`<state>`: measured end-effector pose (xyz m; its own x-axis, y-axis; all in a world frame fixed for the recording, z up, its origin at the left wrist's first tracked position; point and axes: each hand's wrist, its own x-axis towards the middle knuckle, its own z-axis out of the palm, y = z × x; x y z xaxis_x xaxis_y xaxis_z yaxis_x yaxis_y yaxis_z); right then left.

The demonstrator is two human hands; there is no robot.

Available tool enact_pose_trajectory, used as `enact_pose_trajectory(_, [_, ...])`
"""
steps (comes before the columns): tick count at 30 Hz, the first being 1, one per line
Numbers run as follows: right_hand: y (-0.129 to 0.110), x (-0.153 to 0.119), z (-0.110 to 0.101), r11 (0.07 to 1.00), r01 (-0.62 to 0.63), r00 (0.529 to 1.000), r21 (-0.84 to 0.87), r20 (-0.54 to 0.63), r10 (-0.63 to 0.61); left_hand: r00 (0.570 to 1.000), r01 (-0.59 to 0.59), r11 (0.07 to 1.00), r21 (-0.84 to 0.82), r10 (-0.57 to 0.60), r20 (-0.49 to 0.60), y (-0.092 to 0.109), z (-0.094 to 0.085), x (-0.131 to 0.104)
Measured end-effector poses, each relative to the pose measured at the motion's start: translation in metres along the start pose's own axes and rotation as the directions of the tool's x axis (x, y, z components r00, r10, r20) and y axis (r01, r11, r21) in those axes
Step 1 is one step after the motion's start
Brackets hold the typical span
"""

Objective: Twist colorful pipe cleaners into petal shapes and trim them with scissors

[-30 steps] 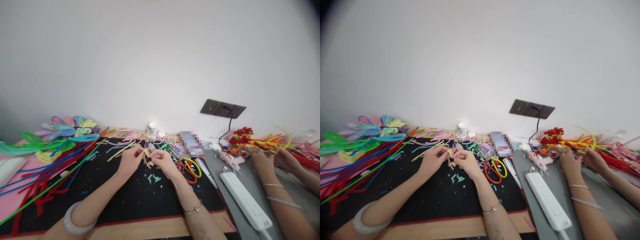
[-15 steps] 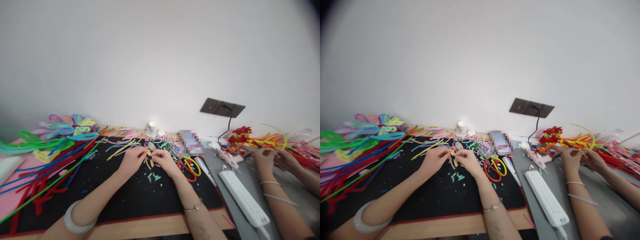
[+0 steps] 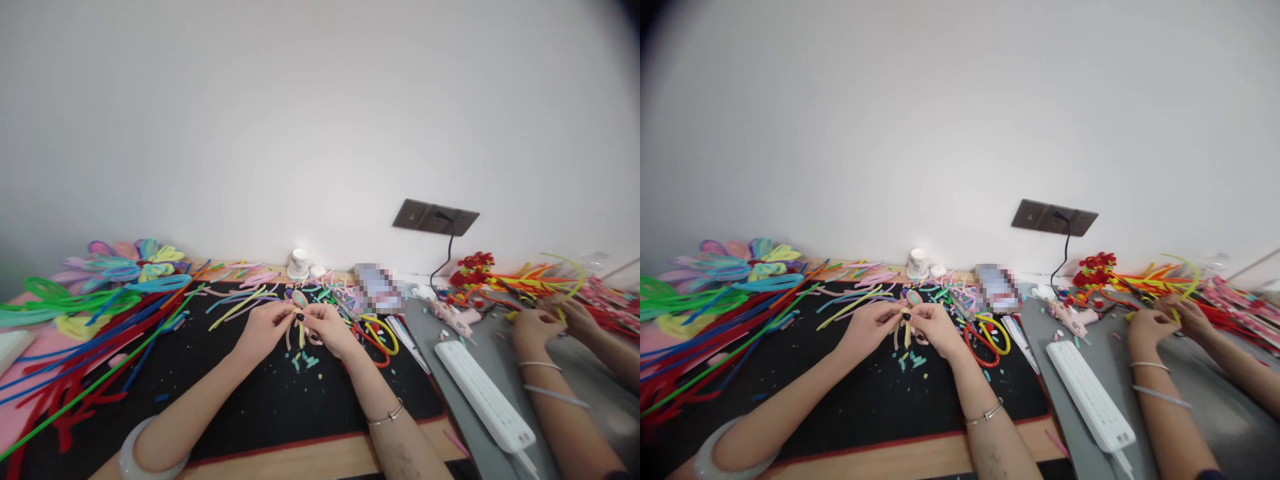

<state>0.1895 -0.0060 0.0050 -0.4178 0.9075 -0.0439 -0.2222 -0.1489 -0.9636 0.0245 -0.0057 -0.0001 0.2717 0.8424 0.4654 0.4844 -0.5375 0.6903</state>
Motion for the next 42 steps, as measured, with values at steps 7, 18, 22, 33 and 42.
enact_pose_trajectory(7, [-0.004,0.000,0.000,0.998,0.011,0.998,0.068,-0.061,-0.007,0.978,0.148,0.988,-0.054,-0.137,0.159,0.001,0.002,0.001])
enact_pose_trajectory(18, [0.005,0.002,-0.001,0.997,0.026,0.999,-0.069,-0.035,-0.028,0.924,0.365,0.880,-0.304,-0.303,0.234,0.002,0.005,-0.002])
enact_pose_trajectory(22, [0.006,0.003,0.000,0.992,0.060,0.997,-0.113,-0.044,-0.065,0.942,0.316,0.902,-0.294,-0.260,0.212,0.001,0.004,-0.001])
enact_pose_trajectory(33, [0.013,0.007,-0.007,0.980,0.108,0.981,-0.165,-0.142,-0.132,0.869,0.486,0.674,-0.556,-0.308,0.386,0.001,0.009,-0.002])
enact_pose_trajectory(42, [0.005,0.004,0.000,0.998,0.040,0.988,0.039,-0.153,-0.033,0.834,0.550,0.594,-0.587,-0.348,0.429,0.006,0.006,-0.003])
